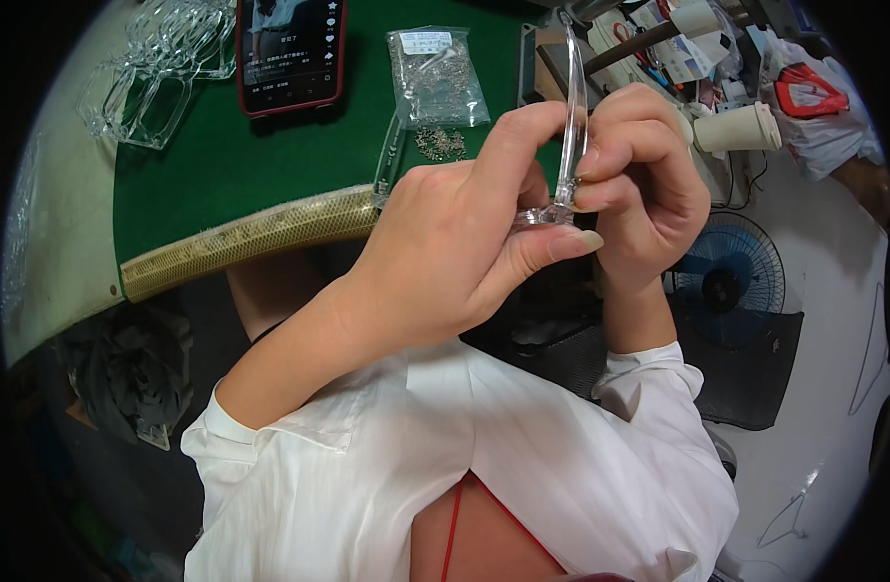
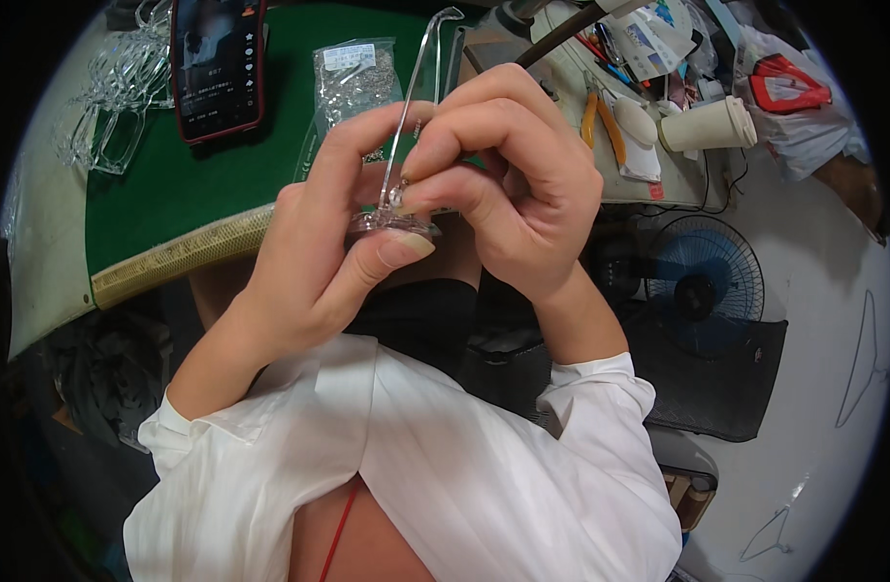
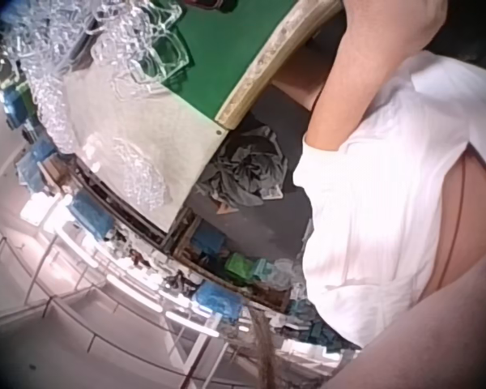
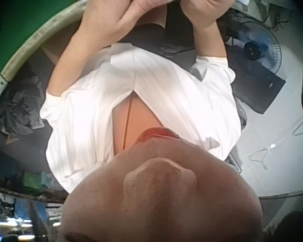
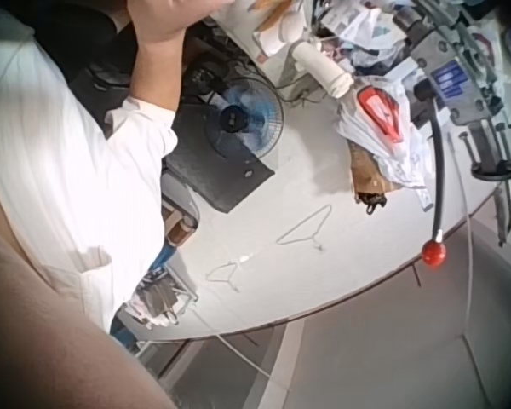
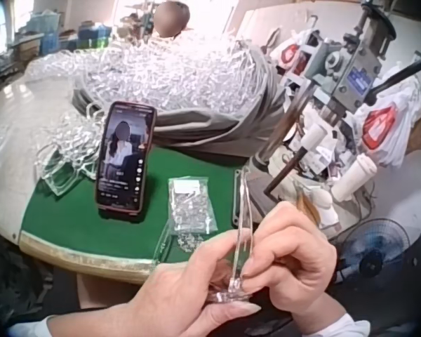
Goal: The person repeatedly picks up clear eyeglass frames and small metal screws from a green work surface, inserts the screws into the hinge area of the frames, and places the frames back down. A smartphone is visible on the table, and the person continues this repetitive assembly process throughout the clip.
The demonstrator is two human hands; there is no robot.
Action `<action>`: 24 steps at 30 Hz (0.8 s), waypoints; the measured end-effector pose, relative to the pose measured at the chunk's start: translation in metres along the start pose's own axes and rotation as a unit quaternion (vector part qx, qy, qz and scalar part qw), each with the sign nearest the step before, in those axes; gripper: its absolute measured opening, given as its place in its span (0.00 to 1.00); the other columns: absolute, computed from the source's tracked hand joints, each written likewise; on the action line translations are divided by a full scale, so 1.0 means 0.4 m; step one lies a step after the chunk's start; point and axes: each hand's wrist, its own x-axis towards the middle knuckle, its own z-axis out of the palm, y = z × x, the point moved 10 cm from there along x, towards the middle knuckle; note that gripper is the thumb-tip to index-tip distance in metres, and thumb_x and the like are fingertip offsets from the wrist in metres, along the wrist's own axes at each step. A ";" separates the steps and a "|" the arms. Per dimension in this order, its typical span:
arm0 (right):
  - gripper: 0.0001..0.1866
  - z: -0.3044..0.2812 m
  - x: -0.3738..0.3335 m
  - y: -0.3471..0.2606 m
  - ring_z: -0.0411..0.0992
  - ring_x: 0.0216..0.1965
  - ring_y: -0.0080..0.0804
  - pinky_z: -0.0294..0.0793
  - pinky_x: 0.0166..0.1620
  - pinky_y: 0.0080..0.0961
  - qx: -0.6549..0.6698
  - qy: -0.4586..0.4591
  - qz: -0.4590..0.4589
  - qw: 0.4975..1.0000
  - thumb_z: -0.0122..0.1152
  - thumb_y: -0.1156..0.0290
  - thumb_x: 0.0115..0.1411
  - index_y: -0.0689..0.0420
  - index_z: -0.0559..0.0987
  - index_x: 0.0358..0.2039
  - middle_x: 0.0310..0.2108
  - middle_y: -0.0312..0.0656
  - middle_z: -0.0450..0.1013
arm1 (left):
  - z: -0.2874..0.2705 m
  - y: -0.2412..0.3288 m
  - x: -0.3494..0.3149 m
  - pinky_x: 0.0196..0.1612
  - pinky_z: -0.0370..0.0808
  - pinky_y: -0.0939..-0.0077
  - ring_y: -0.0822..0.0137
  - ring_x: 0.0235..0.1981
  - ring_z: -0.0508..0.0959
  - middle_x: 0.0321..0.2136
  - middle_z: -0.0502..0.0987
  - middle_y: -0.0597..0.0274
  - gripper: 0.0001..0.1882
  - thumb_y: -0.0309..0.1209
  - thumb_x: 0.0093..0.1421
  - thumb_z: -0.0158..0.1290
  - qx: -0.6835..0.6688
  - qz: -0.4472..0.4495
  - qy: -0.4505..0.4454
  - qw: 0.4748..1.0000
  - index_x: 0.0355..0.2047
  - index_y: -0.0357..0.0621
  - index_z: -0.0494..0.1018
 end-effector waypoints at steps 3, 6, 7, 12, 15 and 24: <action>0.08 0.003 0.003 0.001 0.68 0.29 0.26 0.65 0.30 0.18 -0.003 -0.009 -0.002 1.000 0.66 0.80 0.44 0.63 0.77 0.26 0.27 0.40 0.71 | -0.002 0.001 -0.001 0.40 0.75 0.75 0.59 0.39 0.80 0.41 0.77 0.46 0.32 0.32 0.58 0.54 0.009 0.002 0.009 1.000 0.59 0.35 0.54; 0.08 0.004 0.005 0.001 0.67 0.28 0.27 0.65 0.30 0.18 0.008 -0.004 0.004 1.000 0.66 0.79 0.44 0.63 0.77 0.26 0.27 0.40 0.71 | -0.002 -0.001 -0.002 0.40 0.75 0.75 0.59 0.38 0.80 0.39 0.77 0.46 0.32 0.32 0.58 0.54 0.005 -0.001 0.008 1.000 0.59 0.35 0.53; 0.08 0.004 0.006 0.001 0.67 0.28 0.27 0.65 0.30 0.18 0.012 -0.002 0.001 1.000 0.66 0.79 0.44 0.63 0.76 0.26 0.27 0.40 0.71 | -0.002 0.000 -0.001 0.39 0.75 0.75 0.60 0.38 0.80 0.39 0.77 0.47 0.32 0.32 0.58 0.54 0.006 0.000 0.008 1.000 0.59 0.35 0.53; 0.09 0.001 0.007 -0.002 0.67 0.28 0.27 0.66 0.30 0.18 0.021 -0.002 -0.019 1.000 0.67 0.78 0.45 0.63 0.76 0.27 0.26 0.40 0.71 | 0.014 -0.013 -0.002 0.39 0.74 0.77 0.65 0.36 0.79 0.36 0.77 0.50 0.32 0.32 0.60 0.53 -0.087 -0.052 -0.020 0.995 0.60 0.35 0.52; 0.09 0.003 0.012 -0.011 0.67 0.28 0.27 0.66 0.29 0.18 -0.001 -0.007 -0.040 0.999 0.67 0.77 0.45 0.63 0.76 0.27 0.27 0.40 0.70 | 0.019 -0.018 -0.002 0.40 0.74 0.77 0.66 0.35 0.79 0.36 0.77 0.52 0.32 0.32 0.60 0.52 -0.122 -0.082 -0.028 0.989 0.60 0.34 0.52; 0.09 0.010 0.043 -0.034 0.68 0.27 0.28 0.66 0.28 0.18 -0.046 -0.063 -0.072 0.994 0.68 0.74 0.45 0.62 0.77 0.26 0.27 0.41 0.69 | 0.004 0.001 0.004 0.39 0.73 0.77 0.65 0.35 0.79 0.35 0.78 0.50 0.33 0.33 0.59 0.52 -0.043 -0.020 -0.014 0.999 0.60 0.34 0.51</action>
